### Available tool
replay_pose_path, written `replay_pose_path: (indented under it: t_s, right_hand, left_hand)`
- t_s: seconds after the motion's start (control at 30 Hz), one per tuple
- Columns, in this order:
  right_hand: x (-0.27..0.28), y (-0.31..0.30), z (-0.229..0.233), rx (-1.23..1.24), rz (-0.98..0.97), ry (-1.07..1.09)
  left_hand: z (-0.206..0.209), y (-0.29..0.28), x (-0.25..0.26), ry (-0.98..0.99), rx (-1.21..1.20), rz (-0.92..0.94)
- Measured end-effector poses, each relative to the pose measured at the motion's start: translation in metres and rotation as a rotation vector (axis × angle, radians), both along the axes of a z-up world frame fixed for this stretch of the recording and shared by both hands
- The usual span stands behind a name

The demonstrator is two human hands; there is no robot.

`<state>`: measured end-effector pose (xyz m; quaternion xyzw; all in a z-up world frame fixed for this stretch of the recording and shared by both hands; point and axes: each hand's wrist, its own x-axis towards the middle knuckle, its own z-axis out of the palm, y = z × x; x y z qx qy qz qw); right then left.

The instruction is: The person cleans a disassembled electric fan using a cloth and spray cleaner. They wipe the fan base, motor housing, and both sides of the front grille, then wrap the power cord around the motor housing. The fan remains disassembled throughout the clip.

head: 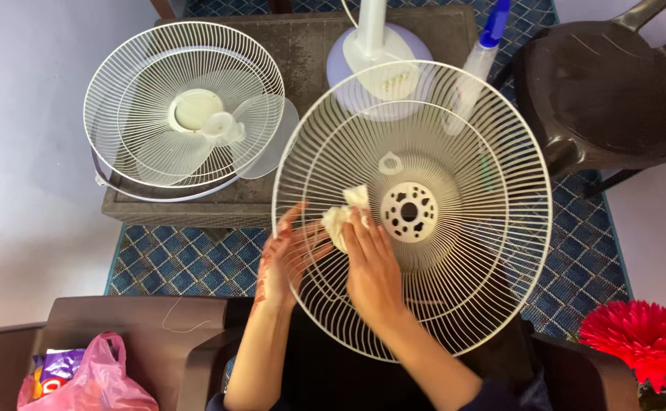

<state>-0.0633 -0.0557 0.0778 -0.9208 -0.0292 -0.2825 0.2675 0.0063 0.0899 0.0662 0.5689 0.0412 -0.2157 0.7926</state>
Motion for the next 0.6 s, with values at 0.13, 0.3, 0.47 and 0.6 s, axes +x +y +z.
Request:
replay_pose_path:
  t_s: [0.13, 0.3, 0.47, 0.6]
  right_hand:
    - [0.004, 0.040, -0.004, 0.223, 0.121, -0.019]
    - [0.000, 0.021, -0.013, -0.030, 0.169, 0.067]
    - [-0.002, 0.011, -0.010, 0.027, -0.106, 0.172]
    - [0.012, 0.043, -0.018, 0.406, 0.152, -0.059]
  left_hand:
    - [0.004, -0.003, 0.001, -0.056, -0.181, -0.015]
    - [0.001, 0.012, 0.002, -0.036, -0.211, 0.014]
    - [-0.007, -0.003, 0.000, 0.060, -0.182, 0.022]
    - [-0.015, -0.004, -0.002, -0.061, -0.246, 0.031]
